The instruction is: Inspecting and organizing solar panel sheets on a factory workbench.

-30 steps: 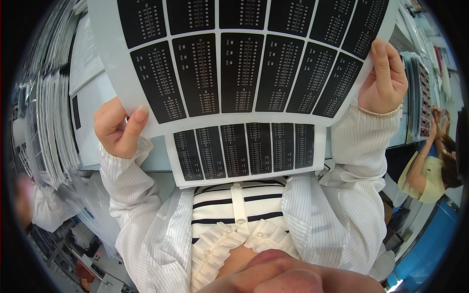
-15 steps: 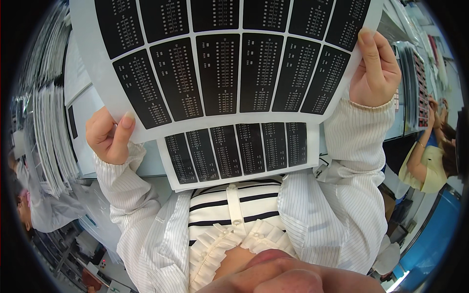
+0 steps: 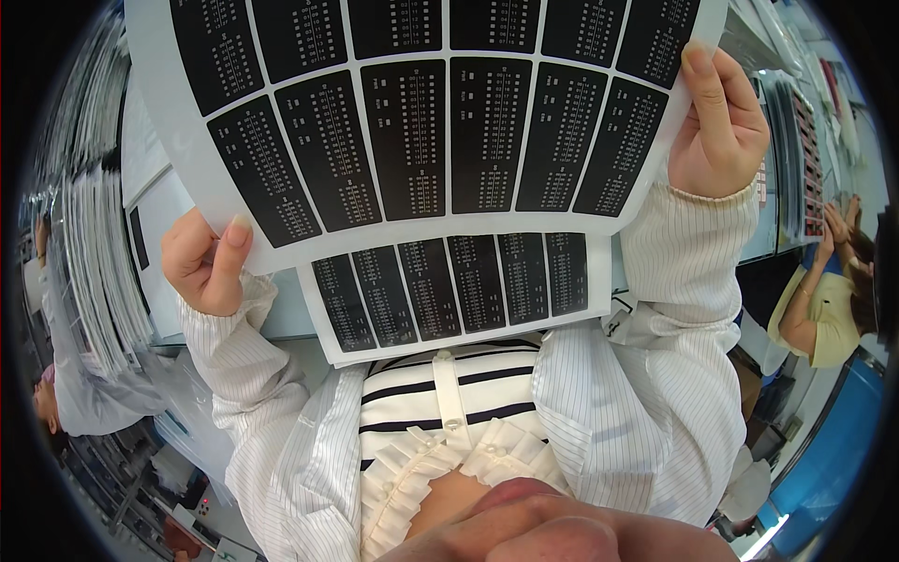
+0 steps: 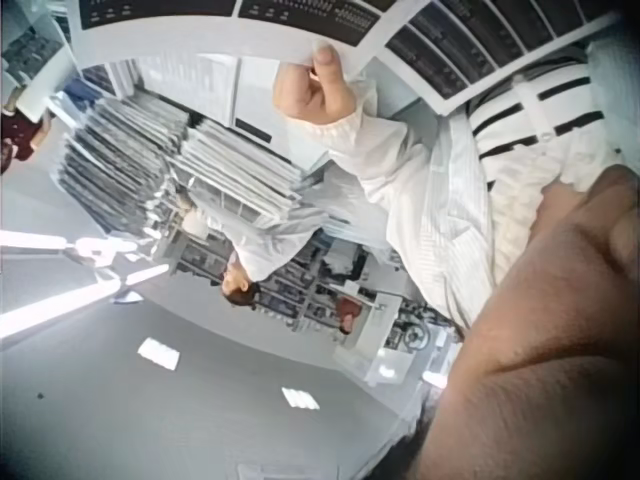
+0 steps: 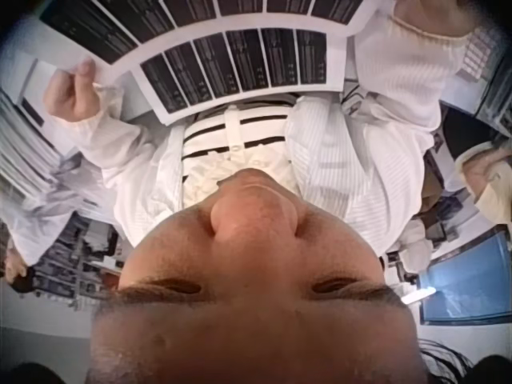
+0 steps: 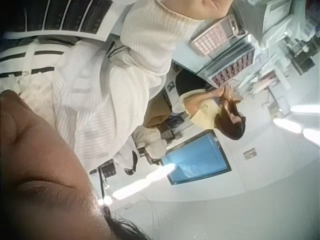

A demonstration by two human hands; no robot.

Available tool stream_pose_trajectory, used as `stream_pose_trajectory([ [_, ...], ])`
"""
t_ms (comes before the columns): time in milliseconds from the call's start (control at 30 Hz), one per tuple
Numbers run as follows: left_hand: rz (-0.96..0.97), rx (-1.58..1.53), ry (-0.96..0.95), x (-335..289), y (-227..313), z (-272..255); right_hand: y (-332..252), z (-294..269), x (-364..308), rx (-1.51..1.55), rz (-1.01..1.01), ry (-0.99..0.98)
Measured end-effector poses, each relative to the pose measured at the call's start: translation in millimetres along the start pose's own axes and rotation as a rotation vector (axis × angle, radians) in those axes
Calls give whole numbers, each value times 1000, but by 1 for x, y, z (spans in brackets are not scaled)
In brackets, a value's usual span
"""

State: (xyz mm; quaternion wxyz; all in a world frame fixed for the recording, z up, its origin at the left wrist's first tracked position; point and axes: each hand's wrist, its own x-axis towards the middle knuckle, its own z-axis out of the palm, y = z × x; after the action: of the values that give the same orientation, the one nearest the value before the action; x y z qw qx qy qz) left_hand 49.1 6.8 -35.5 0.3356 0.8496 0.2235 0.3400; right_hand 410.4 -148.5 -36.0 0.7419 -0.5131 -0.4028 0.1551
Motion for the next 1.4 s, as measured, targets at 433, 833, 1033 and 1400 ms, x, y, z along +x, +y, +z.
stream_pose_trajectory([
  [433,-2,28,10,-1,0,-1,0,0,2,-23,-49,-18],
  [833,-8,30,19,-4,-2,-5,-29,40,-1,46,138,39],
  [1033,-21,16,21,-2,-7,0,30,35,17,1026,-251,-344],
  [1400,-1,52,19,-1,-6,-3,28,31,17,911,-300,-334],
])
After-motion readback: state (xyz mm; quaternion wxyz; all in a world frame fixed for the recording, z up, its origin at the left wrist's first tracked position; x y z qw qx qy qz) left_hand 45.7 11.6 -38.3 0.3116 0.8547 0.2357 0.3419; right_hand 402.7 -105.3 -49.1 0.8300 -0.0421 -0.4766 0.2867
